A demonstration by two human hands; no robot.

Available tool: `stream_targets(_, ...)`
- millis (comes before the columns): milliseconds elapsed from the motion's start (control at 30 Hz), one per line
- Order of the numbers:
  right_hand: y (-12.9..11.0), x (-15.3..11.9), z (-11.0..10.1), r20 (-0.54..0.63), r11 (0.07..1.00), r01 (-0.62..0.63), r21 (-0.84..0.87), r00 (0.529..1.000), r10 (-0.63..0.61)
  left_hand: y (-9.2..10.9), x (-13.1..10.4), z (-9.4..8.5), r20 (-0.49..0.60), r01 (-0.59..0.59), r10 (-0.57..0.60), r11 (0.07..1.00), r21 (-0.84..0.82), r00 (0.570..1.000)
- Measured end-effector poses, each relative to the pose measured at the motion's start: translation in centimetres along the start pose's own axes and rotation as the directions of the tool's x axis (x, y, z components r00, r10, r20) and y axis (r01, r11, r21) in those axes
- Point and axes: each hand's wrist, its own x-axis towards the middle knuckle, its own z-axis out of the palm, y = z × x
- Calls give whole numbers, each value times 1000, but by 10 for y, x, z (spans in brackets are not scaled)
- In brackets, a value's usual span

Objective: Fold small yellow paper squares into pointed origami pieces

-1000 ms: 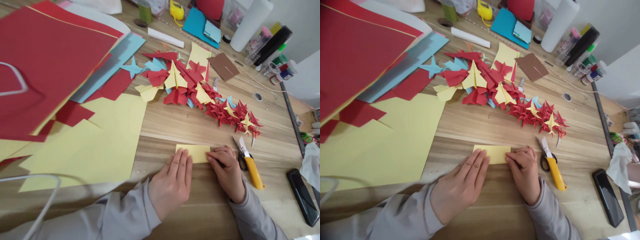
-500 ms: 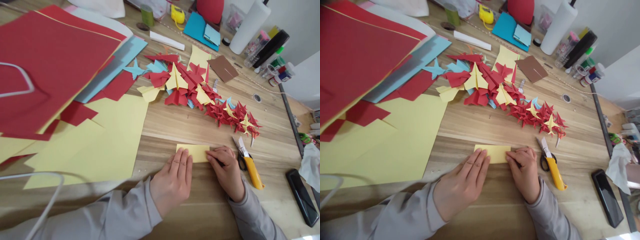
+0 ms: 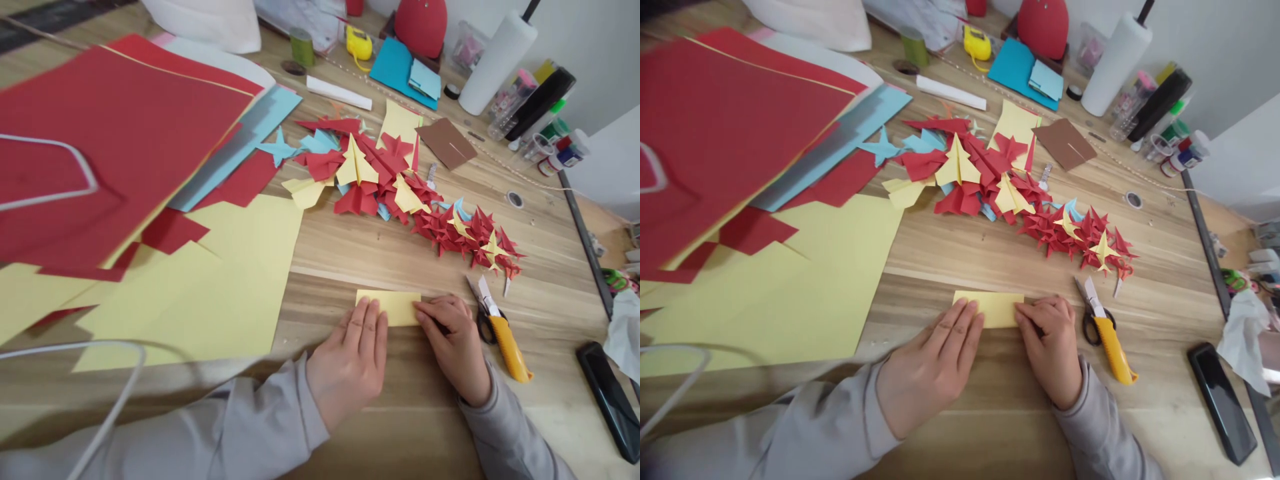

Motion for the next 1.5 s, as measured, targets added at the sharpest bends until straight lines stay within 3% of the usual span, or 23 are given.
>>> stream_targets(800, -3, -1, 1, -24, 999, 20, -28, 999, -21, -1, 0, 5, 17, -21, 20, 999, 32, 1000)
stream_targets(1233, -13, -11, 4, -46, 999, -43, -15, 998, 43, -12, 1, 2, 1, -41, 41, 997, -59, 999)
stream_targets(1500, -16, -13, 4, -60, 997, -74, -30, 996, 72, -11, -1, -1, 54, -51, 54, 997, -56, 997)
